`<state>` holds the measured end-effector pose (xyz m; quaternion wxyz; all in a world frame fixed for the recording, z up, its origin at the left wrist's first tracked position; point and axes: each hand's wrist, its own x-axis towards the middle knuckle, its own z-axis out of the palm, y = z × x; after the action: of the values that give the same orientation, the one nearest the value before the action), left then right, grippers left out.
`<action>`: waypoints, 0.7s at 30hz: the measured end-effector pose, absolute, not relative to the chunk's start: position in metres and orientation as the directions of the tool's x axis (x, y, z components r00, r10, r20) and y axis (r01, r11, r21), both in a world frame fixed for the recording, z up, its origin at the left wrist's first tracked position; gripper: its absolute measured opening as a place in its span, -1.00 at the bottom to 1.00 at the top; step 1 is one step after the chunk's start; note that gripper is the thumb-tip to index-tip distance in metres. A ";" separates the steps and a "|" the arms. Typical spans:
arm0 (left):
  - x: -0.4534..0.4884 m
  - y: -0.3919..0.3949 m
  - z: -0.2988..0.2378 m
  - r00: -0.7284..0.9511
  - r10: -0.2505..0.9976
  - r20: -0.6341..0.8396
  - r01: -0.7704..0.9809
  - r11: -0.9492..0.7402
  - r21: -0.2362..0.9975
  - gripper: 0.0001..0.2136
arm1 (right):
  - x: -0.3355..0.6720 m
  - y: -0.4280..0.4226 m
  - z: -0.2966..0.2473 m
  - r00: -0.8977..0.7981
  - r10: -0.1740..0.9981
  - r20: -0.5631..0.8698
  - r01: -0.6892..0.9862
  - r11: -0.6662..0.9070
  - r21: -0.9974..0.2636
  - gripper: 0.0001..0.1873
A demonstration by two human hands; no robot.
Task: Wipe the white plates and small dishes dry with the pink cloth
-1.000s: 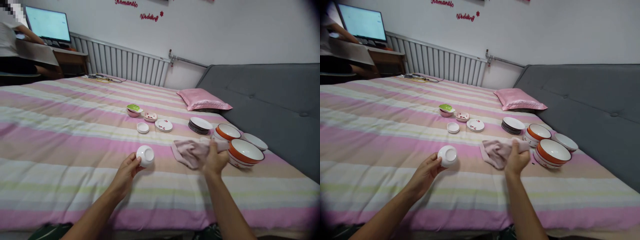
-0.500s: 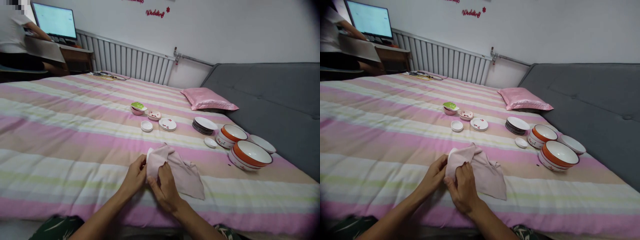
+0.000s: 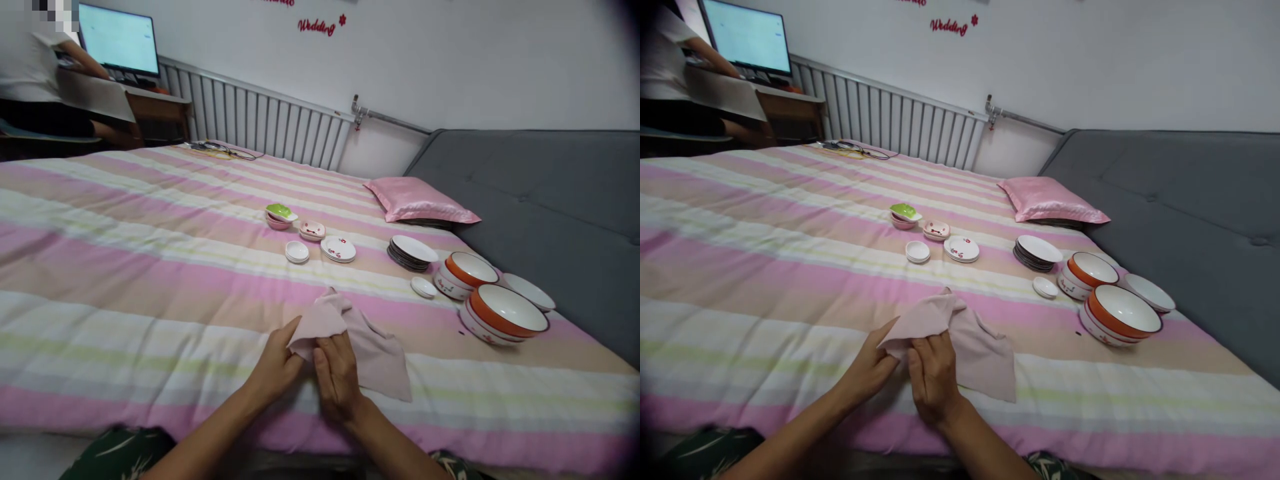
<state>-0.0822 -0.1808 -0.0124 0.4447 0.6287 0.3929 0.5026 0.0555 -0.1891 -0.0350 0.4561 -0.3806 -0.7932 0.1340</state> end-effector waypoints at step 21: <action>-0.094 -0.167 -0.019 0.321 0.813 0.486 0.251 -0.568 0.784 -0.78 | 0.057 -0.161 -0.033 -0.111 0.994 -0.016 -0.454 -0.065 -0.889 -0.40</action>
<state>-0.0943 -0.1666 -0.0193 0.3028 0.7540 0.3528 0.4640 0.0569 -0.1605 -0.0332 0.5660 -0.3521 -0.3834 0.6392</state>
